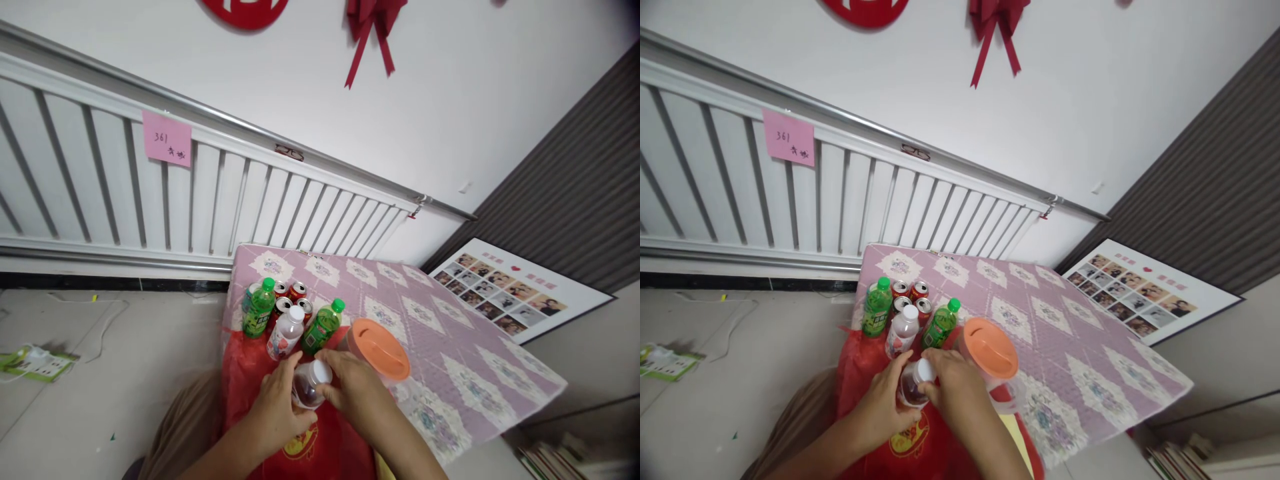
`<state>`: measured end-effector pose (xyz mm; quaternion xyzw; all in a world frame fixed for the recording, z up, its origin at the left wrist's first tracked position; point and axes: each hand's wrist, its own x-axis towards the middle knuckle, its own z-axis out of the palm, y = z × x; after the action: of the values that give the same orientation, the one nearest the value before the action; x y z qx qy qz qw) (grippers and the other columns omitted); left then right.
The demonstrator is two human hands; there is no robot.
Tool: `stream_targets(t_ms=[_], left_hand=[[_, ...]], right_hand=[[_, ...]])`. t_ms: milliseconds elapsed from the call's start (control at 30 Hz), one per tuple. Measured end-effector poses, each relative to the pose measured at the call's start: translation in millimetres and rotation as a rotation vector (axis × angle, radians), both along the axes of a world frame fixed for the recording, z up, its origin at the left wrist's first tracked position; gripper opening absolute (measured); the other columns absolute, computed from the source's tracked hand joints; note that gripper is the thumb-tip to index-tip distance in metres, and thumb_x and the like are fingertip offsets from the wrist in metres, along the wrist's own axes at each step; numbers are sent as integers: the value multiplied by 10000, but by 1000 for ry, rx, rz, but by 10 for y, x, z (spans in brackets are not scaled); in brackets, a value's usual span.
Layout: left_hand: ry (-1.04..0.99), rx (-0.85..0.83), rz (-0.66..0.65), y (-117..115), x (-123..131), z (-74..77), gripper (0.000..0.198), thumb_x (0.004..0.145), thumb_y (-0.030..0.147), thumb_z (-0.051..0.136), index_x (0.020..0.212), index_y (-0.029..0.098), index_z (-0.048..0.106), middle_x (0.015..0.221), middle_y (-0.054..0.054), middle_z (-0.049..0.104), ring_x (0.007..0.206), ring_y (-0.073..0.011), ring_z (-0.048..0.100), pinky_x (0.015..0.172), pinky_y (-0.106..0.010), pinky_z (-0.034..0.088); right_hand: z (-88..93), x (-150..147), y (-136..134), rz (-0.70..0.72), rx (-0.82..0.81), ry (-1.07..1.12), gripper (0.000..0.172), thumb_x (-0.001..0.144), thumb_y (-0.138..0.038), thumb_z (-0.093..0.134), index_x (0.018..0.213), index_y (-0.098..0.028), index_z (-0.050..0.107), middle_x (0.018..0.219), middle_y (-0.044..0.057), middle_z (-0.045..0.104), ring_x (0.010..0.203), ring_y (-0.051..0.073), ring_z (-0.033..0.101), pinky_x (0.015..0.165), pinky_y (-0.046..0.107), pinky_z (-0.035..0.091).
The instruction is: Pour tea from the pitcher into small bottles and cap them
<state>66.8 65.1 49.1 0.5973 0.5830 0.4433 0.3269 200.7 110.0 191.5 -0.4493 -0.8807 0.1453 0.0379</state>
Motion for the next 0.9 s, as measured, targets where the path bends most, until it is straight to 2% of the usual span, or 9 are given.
stream_targets(t_ms=[67,167,333,500,633,700,900], left_hand=[[-25,-19,-17,5,10,65,887,615,206,701,1419,192,327,1402,-140,511,1280,-319,488,1069,-507,369],[-51,20,-18,27,50,123,758,632,199,691,1341,220,425,1336,-107,555,1241,-294,513,1062,-476,381],[-48,46,11,49,93,125,657,631,173,684,1250,233,472,1262,-84,599,1166,-279,557,1008,-456,416],[-17,36,11,38,81,134,638,638,189,681,1239,231,472,1251,-87,603,1155,-284,565,995,-458,416],[11,27,22,44,88,115,661,639,200,684,1258,237,454,1294,-90,585,1192,-287,549,1017,-454,400],[14,30,20,47,92,103,674,640,206,688,1267,234,444,1307,-90,579,1200,-282,545,1023,-452,394],[20,23,20,40,80,129,643,642,212,692,1243,245,466,1270,-74,602,1158,-274,570,994,-434,411]], right_hand=[[4,-1,-4,0,-4,-6,278,758,-130,662,1023,-213,663,994,55,725,923,231,617,790,297,413],[5,-7,-4,9,-9,-6,222,754,-132,652,961,-211,660,952,48,720,896,222,613,763,283,409],[-6,-5,17,23,-16,18,242,729,-117,648,957,-199,646,944,46,709,891,212,606,760,273,410],[41,15,33,59,-38,19,256,703,-125,668,948,-200,651,927,39,700,884,212,604,762,275,428],[89,50,69,65,-39,52,483,740,-200,702,1209,-162,591,1158,117,665,1062,253,594,913,336,435],[96,58,92,59,-23,45,534,763,-237,707,1266,-131,563,1193,151,644,1087,269,589,937,361,434],[77,3,103,80,-32,-52,262,776,-239,693,1019,-147,664,968,102,662,876,236,615,787,325,461]])
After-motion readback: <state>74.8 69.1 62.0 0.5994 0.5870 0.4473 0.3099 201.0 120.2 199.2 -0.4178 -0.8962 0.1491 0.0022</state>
